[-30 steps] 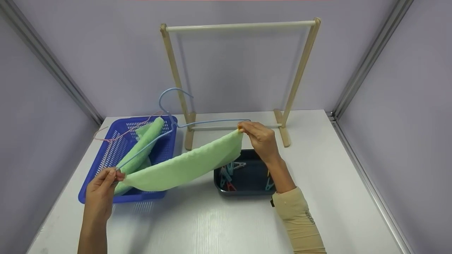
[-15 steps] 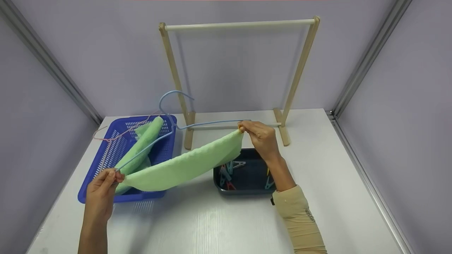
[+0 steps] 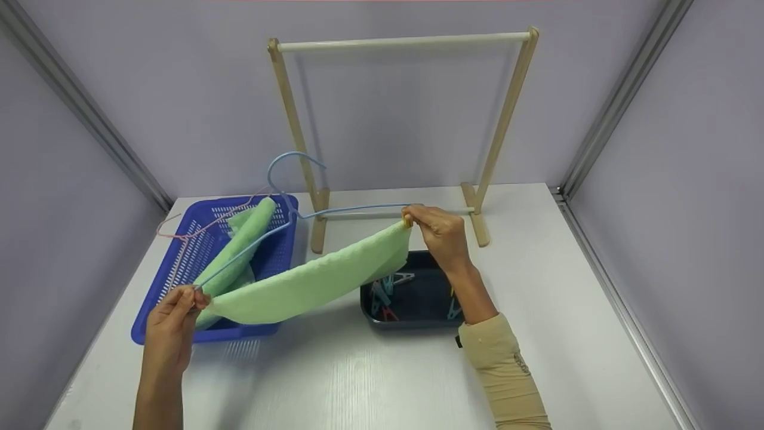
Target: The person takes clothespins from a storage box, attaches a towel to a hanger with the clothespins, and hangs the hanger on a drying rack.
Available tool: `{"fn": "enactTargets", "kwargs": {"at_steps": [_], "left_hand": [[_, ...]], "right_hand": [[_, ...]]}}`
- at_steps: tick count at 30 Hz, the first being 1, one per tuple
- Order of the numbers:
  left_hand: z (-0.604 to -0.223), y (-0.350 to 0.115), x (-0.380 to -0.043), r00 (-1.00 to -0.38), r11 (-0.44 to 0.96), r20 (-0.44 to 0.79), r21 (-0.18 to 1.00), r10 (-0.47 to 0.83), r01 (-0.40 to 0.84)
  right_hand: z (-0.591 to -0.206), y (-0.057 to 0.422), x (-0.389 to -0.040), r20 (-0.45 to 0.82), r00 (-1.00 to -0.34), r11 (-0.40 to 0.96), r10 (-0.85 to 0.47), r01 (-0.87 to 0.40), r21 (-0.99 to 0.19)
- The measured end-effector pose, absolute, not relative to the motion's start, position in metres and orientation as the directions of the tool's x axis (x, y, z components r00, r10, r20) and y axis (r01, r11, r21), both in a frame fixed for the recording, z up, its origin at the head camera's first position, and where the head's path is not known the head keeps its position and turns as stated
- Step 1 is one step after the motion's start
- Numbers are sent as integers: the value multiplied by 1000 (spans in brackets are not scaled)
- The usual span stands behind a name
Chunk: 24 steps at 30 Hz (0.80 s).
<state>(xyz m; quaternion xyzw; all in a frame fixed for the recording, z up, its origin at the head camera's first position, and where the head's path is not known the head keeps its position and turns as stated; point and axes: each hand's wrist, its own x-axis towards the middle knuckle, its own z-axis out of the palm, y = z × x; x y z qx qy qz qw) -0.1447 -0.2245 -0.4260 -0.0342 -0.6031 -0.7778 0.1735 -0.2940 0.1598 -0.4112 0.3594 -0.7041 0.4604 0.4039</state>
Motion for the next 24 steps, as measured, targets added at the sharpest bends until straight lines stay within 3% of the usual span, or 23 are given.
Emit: {"fn": "enactTargets", "kwargs": {"at_steps": [9,18,24], "left_hand": [[-427,-226,-145,-935,-253,258,914,-244,318],[-425,-226,-145,-930,-163,218,948,-295,273],[-424,-225,-144,-931,-132,173,965,-321,225]], "right_hand": [[-411,160,-294,904,-408,313,-127,-881,-354],[-416,160,-295,871,-432,458,-233,-839,-294],[-422,161,-296,851,-456,470,-262,-830,-300]]}}
